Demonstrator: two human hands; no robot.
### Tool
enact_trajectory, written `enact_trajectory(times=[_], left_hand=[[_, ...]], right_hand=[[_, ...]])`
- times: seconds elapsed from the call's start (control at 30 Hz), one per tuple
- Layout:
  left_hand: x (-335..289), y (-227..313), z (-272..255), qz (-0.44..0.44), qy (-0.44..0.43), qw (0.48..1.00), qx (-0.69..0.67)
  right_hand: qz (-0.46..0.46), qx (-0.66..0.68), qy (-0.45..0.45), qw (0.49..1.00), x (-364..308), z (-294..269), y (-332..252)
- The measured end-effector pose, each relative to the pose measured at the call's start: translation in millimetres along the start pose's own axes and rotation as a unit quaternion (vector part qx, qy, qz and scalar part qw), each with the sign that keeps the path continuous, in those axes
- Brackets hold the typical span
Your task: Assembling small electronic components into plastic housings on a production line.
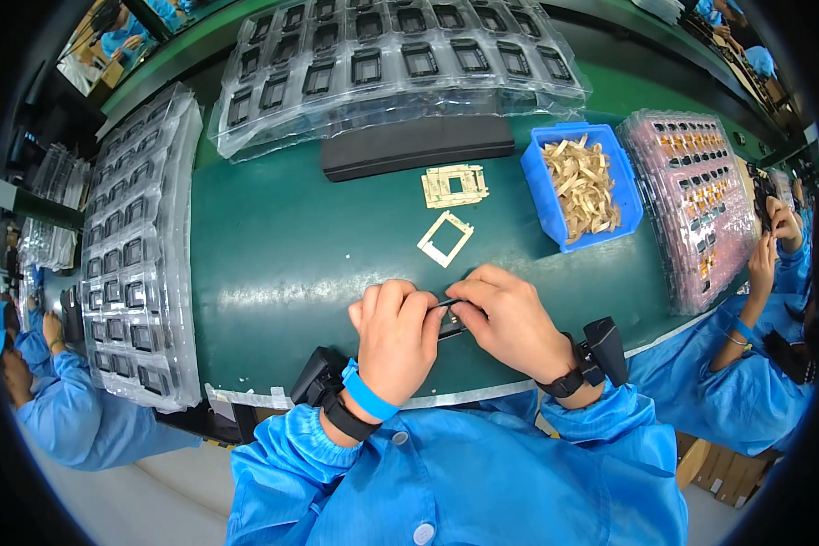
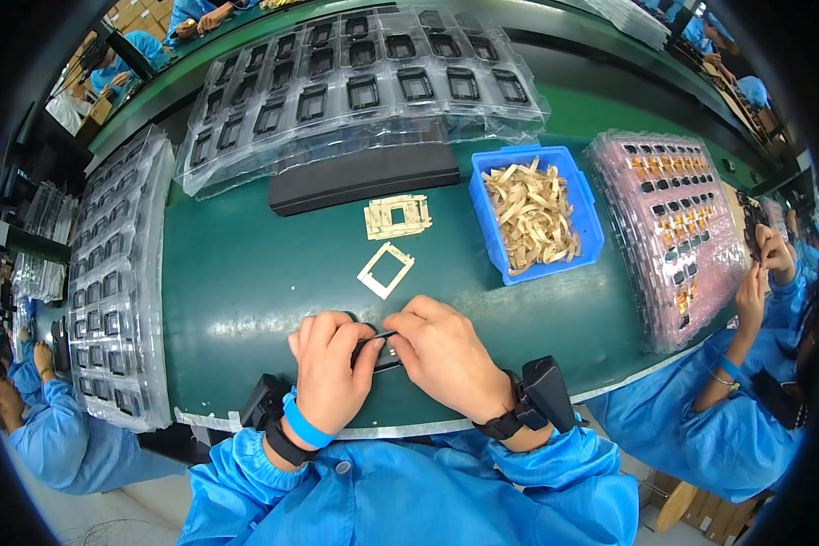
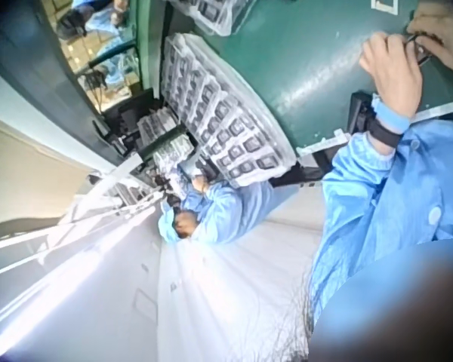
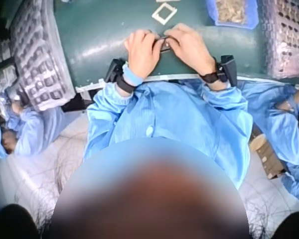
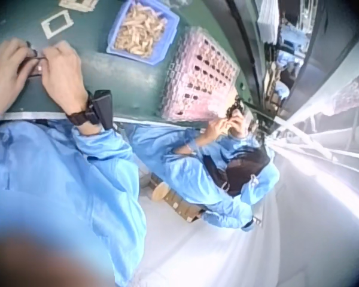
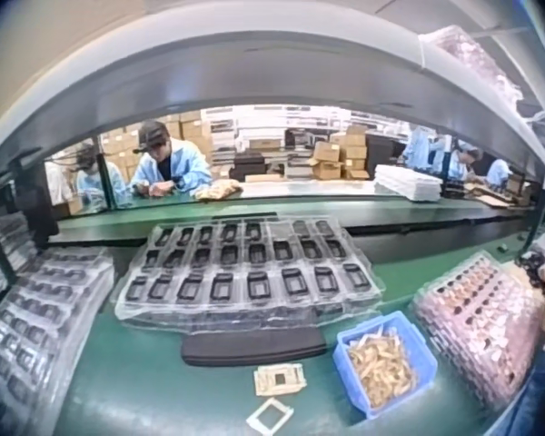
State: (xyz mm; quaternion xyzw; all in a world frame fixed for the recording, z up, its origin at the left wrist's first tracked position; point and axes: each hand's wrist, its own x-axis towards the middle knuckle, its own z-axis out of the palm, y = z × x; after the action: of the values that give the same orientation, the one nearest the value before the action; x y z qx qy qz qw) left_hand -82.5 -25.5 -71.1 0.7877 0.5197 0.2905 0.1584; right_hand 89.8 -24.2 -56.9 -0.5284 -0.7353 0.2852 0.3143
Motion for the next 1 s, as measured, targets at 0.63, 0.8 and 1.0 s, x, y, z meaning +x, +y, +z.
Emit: enact_trajectory(times=[0.63,0.8,1.0], left_hand=[[-6.4,-21.1,-7.6,0.009,-0.027,1.000,-0.009],[-7.7,-24.8,-7.6,0.023,-0.017,0.999,0.016],[7.0,-30.5,-6.2,0.036,-0.041,0.994,-0.097]], right_hand=[[-0.111,-0.130,-0.050,0.984,7.9,5.7,-4.5],[-0.094,-0.145,-0.076,0.982,8.5,-6.1,-9.4],[-0.055,-0.209,-0.069,0.974,4.1,-21.4,-9.8]])
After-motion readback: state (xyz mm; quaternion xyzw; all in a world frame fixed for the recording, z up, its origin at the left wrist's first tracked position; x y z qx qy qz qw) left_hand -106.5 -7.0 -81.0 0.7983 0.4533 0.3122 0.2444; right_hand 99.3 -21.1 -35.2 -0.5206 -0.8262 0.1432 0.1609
